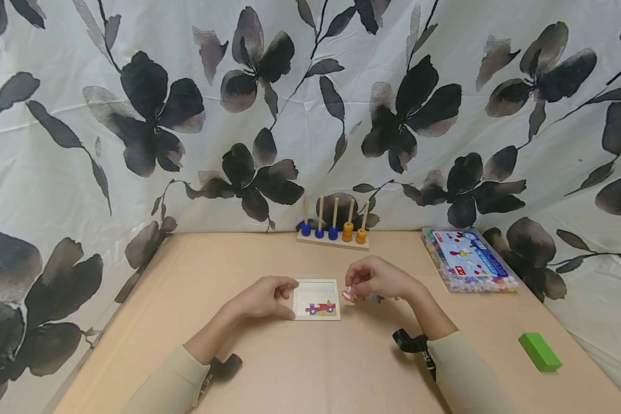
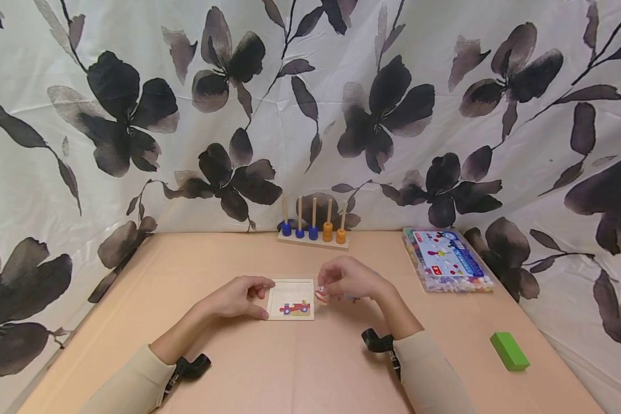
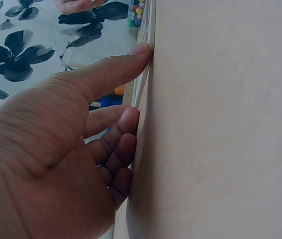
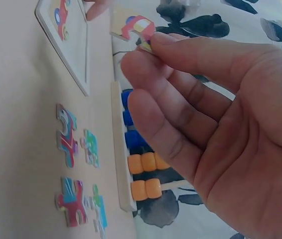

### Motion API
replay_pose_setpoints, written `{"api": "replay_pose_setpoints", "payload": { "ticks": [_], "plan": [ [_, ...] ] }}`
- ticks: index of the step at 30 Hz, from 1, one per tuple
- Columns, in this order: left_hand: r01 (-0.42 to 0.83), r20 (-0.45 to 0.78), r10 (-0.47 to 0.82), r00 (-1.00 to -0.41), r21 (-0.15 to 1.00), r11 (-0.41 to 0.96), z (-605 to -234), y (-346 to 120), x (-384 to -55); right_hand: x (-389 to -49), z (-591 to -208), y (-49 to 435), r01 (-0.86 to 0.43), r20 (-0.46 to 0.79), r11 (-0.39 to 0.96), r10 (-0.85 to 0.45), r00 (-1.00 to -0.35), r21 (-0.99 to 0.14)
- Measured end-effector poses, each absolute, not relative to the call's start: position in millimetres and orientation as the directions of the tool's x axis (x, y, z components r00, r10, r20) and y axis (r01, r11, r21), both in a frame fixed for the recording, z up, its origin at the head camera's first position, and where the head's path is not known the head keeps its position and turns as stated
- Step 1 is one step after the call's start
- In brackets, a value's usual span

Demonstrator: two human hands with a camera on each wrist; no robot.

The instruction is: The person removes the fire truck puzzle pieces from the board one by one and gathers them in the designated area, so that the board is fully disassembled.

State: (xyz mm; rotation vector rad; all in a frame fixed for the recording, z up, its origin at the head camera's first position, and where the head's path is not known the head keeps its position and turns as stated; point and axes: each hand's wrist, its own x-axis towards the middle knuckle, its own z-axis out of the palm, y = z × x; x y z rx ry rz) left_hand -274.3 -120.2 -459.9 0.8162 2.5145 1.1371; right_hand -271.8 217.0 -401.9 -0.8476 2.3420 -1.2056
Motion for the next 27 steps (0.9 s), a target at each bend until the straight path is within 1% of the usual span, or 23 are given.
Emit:
{"api": "replay_pose_setpoints", "payload": {
  "ticks": [7, 14, 19, 27],
  "plan": [
    [0.378, -0.023, 0.584, -0.812, 0.741, 0.555, -462.8, -121.7, -273.9, -271.9, -399.6, 224.9, -0.372, -0.056, 0.467, -0.679, -0.732, -0.802],
    [0.382, -0.019, 0.587, -0.809, 0.742, 0.55, -460.7, -121.2, -275.0, -275.7, -403.2, 231.4, -0.327, -0.116, 0.504, -0.663, -0.739, -0.8],
    [0.385, -0.019, 0.587, -0.809, 0.738, 0.554, -461.5, -121.1, -275.6, -276.7, -406.8, 233.9, -0.3, -0.163, 0.524, -0.665, -0.728, -0.798],
    [0.379, -0.021, 0.583, -0.812, 0.741, 0.555, -463.0, -121.5, -276.8, -278.7, -414.6, 235.3, -0.293, -0.209, 0.569, -0.656, -0.725, -0.768]
  ]
}}
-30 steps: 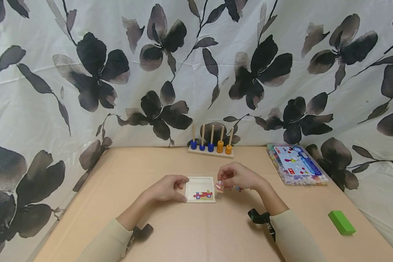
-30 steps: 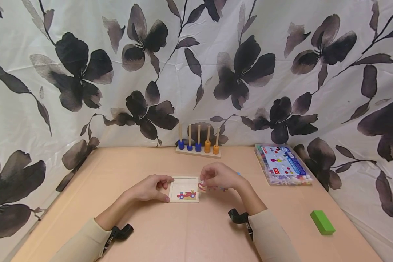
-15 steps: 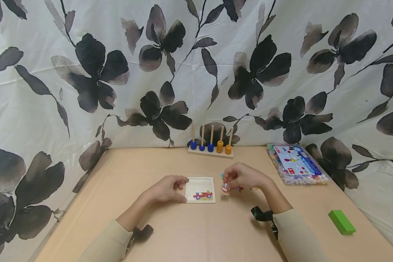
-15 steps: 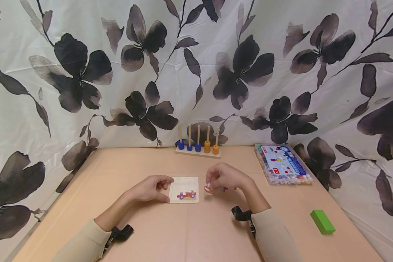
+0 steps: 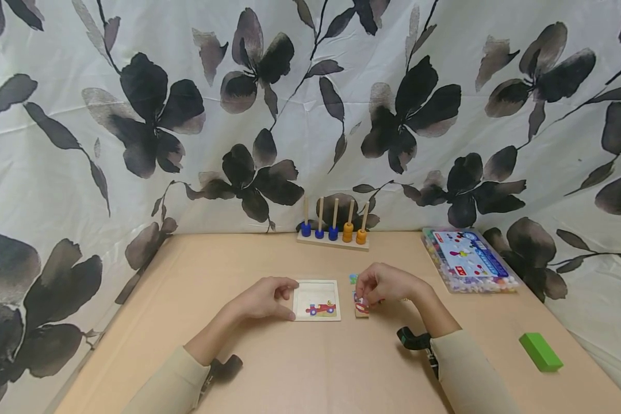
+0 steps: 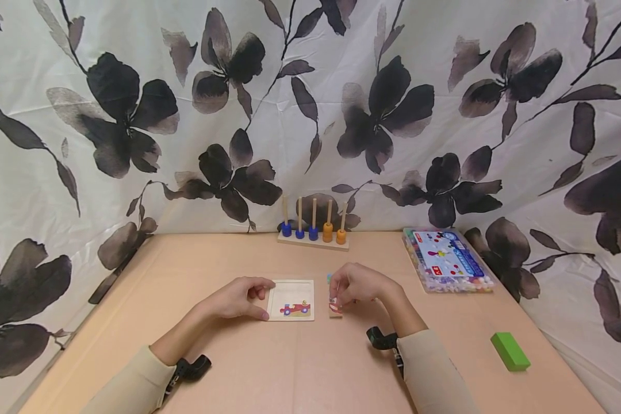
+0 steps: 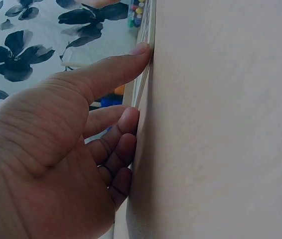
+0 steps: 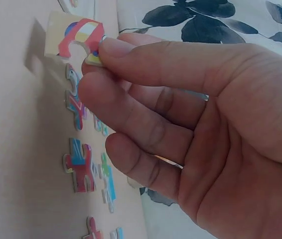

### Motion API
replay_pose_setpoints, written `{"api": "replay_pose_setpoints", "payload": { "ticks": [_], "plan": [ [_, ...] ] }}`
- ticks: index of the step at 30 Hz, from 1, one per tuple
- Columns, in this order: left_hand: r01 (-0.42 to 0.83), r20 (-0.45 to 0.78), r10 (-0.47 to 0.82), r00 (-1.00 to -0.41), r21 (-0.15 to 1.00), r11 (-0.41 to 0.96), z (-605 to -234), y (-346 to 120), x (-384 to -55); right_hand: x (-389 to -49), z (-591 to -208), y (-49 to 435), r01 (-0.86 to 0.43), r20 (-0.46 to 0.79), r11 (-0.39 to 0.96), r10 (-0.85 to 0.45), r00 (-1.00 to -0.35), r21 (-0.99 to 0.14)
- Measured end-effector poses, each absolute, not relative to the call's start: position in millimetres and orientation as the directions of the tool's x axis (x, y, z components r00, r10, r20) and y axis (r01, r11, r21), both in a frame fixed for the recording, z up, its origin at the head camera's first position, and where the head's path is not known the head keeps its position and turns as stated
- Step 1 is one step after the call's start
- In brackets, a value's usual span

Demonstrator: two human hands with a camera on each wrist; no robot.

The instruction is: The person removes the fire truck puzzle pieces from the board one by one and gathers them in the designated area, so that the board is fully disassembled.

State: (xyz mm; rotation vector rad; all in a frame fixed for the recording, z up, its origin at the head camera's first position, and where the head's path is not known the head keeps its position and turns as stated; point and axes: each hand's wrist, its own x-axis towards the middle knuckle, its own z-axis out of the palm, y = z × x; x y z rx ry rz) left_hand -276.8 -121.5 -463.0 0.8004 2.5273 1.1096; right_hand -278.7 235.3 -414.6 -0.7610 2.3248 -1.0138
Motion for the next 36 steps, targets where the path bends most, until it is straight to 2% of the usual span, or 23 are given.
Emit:
{"api": "replay_pose_setpoints", "payload": {
  "ticks": [12, 36],
  "plan": [
    [0.377, -0.023, 0.584, -0.811, 0.743, 0.553, -460.2, -120.5, -275.9, -280.5, -419.8, 233.6, -0.265, -0.255, 0.602, -0.638, -0.726, -0.753],
    [0.374, -0.025, 0.584, -0.811, 0.745, 0.552, -459.8, -121.2, -274.6, -279.2, -422.8, 230.0, -0.319, -0.259, 0.619, -0.662, -0.703, -0.718]
  ]
}}
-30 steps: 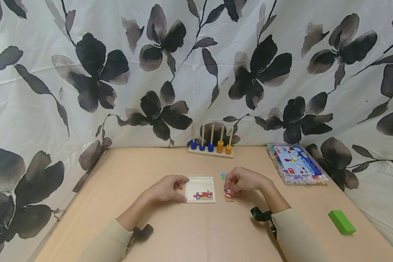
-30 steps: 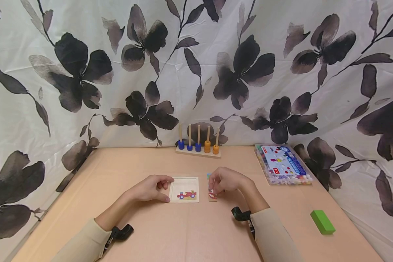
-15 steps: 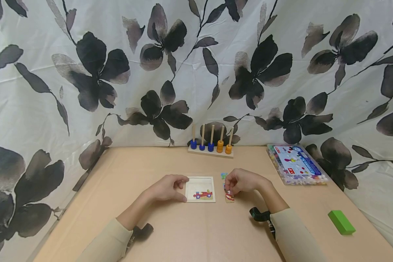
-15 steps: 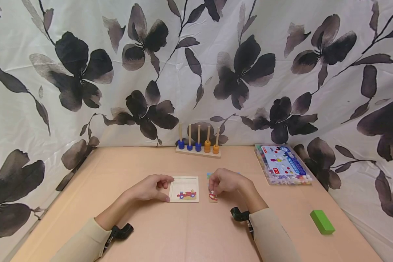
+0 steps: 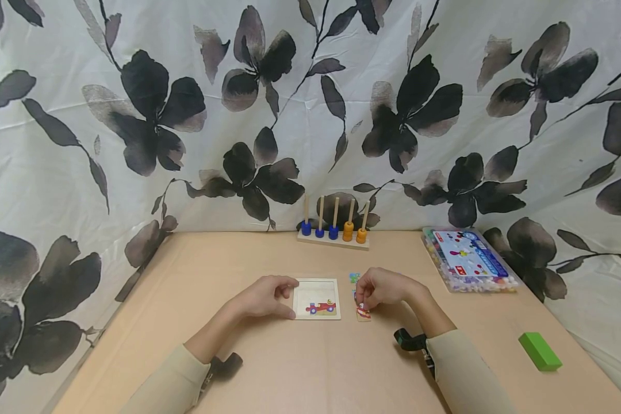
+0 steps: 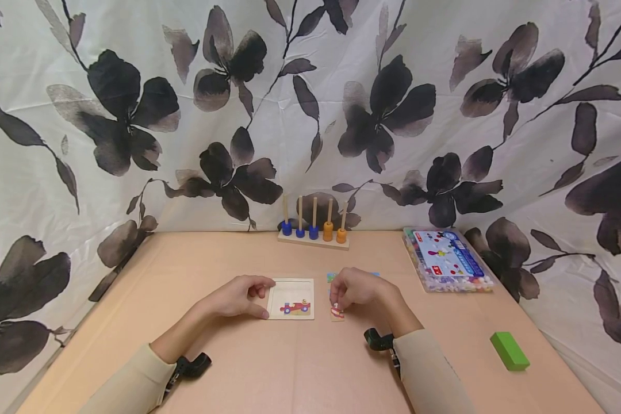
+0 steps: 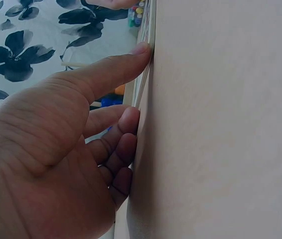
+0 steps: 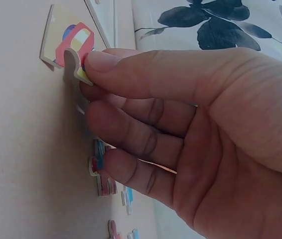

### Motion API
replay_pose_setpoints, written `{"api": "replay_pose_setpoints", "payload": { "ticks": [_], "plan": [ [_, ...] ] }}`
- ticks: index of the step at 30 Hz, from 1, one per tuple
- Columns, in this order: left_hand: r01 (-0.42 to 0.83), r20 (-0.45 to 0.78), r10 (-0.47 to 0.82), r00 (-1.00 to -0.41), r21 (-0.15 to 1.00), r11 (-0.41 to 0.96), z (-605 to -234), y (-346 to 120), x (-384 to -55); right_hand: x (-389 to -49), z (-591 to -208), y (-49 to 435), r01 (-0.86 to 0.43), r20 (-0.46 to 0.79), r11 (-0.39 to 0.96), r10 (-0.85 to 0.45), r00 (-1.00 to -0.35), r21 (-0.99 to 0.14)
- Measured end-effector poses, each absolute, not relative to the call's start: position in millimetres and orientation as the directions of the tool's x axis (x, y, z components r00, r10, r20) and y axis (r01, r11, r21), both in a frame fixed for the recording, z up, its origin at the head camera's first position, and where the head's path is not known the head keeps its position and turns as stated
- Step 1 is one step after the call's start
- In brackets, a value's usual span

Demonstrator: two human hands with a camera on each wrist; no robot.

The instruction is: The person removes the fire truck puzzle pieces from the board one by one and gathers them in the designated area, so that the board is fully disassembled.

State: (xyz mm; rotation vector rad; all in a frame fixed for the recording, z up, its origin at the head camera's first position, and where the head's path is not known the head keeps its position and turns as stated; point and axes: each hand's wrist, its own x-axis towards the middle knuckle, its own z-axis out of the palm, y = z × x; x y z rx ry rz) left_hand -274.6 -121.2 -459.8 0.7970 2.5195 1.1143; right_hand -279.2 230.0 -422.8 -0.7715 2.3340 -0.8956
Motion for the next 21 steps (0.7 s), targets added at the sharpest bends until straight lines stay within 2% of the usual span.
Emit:
{"api": "replay_pose_setpoints", "payload": {
  "ticks": [21],
  "plan": [
    [0.367, -0.026, 0.581, -0.813, 0.751, 0.548, -461.7, -121.2, -275.7, -279.8, -425.0, 231.1, -0.316, -0.262, 0.634, -0.648, -0.715, -0.706]
  ]
}}
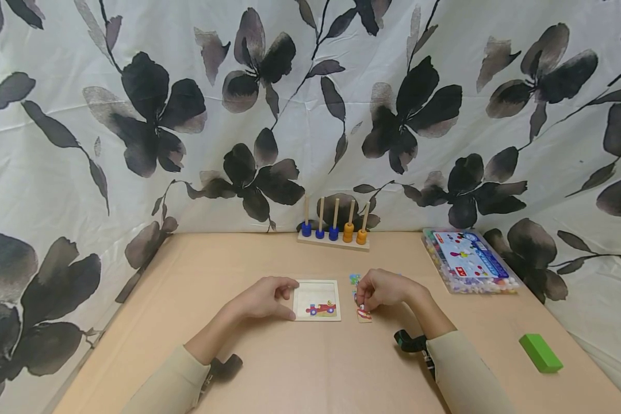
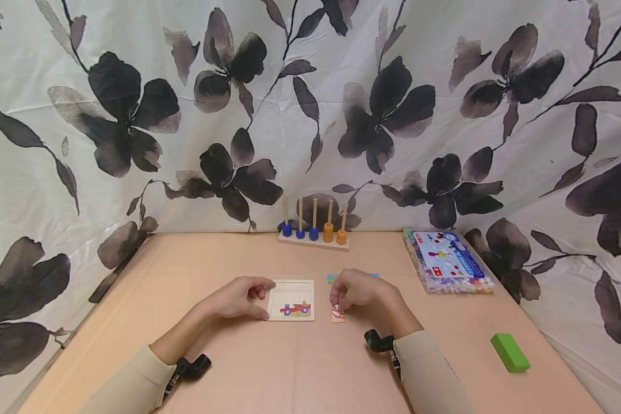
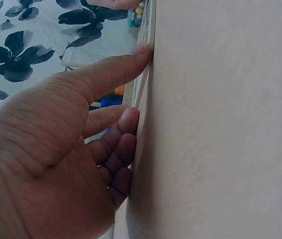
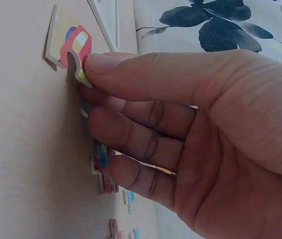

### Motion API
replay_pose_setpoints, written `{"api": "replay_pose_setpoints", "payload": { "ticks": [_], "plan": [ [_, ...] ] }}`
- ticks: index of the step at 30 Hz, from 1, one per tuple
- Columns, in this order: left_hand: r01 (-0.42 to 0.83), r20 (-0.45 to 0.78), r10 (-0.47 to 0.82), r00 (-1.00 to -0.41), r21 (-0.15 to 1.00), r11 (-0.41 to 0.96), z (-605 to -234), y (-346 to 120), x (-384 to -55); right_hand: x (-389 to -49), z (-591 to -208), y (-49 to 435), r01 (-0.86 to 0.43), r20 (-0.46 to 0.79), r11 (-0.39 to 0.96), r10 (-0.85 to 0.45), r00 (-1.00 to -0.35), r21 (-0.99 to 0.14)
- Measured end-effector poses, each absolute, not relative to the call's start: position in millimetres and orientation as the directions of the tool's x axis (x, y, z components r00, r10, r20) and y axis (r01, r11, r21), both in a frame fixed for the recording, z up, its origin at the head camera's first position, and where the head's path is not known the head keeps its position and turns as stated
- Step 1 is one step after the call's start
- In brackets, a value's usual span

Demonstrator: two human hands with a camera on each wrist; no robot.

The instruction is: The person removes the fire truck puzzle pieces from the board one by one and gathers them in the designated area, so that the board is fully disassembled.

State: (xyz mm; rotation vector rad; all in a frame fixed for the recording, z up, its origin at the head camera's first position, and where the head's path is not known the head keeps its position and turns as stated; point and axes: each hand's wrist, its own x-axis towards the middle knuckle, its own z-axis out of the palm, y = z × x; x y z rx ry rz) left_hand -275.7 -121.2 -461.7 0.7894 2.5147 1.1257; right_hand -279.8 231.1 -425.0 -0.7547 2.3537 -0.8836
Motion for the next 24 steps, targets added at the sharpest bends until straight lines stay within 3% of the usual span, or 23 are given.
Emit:
{"api": "replay_pose_setpoints", "payload": {
  "ticks": [16, 24],
  "plan": [
    [0.367, -0.023, 0.58, -0.815, 0.753, 0.546, -461.5, -121.1, -274.8, -279.3, -423.0, 229.8, -0.313, -0.254, 0.645, -0.631, -0.733, -0.697],
    [0.373, -0.021, 0.583, -0.812, 0.749, 0.547, -461.8, -121.3, -274.9, -280.6, -421.9, 225.8, -0.375, -0.134, 0.621, -0.618, -0.775, -0.688]
  ]
}}
